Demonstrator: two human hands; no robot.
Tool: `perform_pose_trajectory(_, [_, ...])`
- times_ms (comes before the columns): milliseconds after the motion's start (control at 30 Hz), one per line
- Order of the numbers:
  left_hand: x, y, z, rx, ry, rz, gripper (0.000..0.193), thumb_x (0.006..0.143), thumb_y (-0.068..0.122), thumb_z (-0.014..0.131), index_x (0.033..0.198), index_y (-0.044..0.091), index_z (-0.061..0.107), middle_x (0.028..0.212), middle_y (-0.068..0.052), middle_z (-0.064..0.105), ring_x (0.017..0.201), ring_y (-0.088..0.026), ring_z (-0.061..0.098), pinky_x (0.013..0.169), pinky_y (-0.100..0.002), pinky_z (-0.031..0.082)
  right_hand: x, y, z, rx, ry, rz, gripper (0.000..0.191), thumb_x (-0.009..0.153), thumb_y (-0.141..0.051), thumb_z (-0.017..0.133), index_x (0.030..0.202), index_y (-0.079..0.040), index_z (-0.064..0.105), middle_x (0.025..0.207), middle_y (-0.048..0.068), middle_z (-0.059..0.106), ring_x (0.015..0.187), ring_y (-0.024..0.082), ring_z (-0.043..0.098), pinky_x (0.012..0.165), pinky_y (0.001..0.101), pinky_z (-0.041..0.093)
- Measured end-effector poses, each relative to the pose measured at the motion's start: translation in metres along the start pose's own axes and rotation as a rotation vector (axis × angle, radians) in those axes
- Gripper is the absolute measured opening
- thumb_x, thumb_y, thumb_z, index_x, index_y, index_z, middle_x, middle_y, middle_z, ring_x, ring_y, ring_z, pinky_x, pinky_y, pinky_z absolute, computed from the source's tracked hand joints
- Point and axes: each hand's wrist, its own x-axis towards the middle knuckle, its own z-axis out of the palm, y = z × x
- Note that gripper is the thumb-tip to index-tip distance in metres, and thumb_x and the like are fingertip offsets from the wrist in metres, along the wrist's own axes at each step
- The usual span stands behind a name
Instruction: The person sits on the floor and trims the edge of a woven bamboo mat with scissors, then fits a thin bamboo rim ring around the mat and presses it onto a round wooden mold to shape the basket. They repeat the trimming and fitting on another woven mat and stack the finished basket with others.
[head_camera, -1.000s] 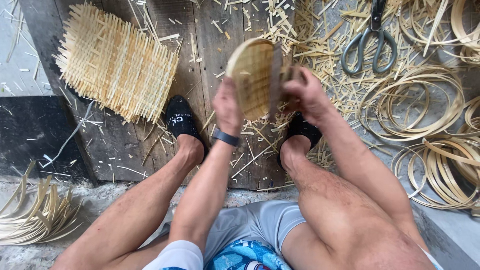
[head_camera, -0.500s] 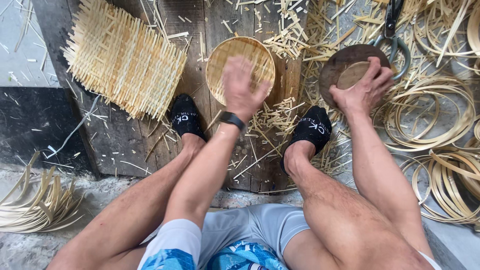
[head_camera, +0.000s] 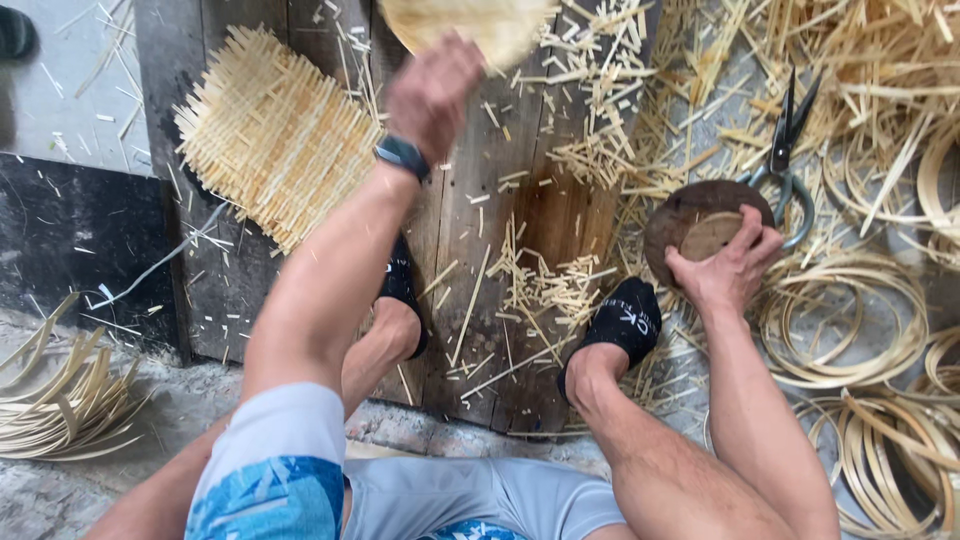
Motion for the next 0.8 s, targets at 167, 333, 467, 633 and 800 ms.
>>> perform_pose_trajectory(167, [0.066, -0.089, 0.003, -0.025, -0.196, -0.437, 0.021, 0.102, -0.001, 0.056, 0.107, 0.008, 0.074, 0.088, -0.016, 0.072, 0.083, -0.031, 0.072, 0.072, -0.042, 0.060, 0.002, 0.002, -0.002, -0.065, -0.022, -0.033, 0.108, 0.063, -0.037, 0.097, 0.148, -0.019, 0.032, 0.132, 0.019, 0.034, 0.129, 0.043, 0.038, 0.107, 0.0564, 0.042])
perform_pose_trajectory(333, [0.071, -0.099, 0.016, -0.058, -0.033, -0.399, 0.019, 0.090, -0.001, 0.063, 0.099, 0.009, 0.077, 0.087, -0.015, 0.073, 0.080, -0.032, 0.071, 0.070, -0.043, 0.060, 0.003, 0.007, 0.000, -0.059, -0.014, -0.064, 0.110, 0.063, -0.037, 0.096, 0.150, -0.019, 0.031, 0.133, 0.019, 0.033, 0.131, 0.042, 0.039, 0.110, 0.0551, 0.042])
perform_pose_trajectory(467, [0.065, -0.098, 0.022, -0.112, -0.060, -0.403, 0.012, 0.093, 0.006, 0.069, 0.100, 0.009, 0.077, 0.085, -0.014, 0.073, 0.079, -0.032, 0.071, 0.069, -0.044, 0.059, 0.003, 0.012, 0.005, -0.056, -0.021, -0.071, 0.110, 0.063, -0.037, 0.096, 0.150, -0.019, 0.031, 0.134, 0.019, 0.033, 0.131, 0.043, 0.038, 0.109, 0.0552, 0.042])
perform_pose_trajectory(633, [0.071, -0.100, 0.019, -0.054, -0.239, -0.526, 0.010, 0.099, 0.004, 0.065, 0.103, 0.007, 0.075, 0.095, -0.015, 0.073, 0.093, -0.032, 0.071, 0.084, -0.044, 0.059, 0.008, 0.005, 0.003, -0.038, -0.041, -0.051, 0.111, 0.062, -0.035, 0.097, 0.151, -0.018, 0.033, 0.135, 0.019, 0.033, 0.132, 0.042, 0.038, 0.111, 0.0551, 0.042])
perform_pose_trajectory(800, [0.069, -0.056, 0.002, 0.216, 0.151, -0.408, 0.056, 0.073, 0.027, 0.079, 0.117, -0.003, 0.066, 0.114, -0.023, 0.071, 0.108, -0.038, 0.066, 0.097, -0.049, 0.050, 0.014, -0.021, -0.033, 0.220, -0.070, 0.129, 0.108, 0.061, -0.038, 0.091, 0.152, -0.018, 0.037, 0.141, 0.017, 0.037, 0.132, 0.039, 0.046, 0.111, 0.0516, 0.044])
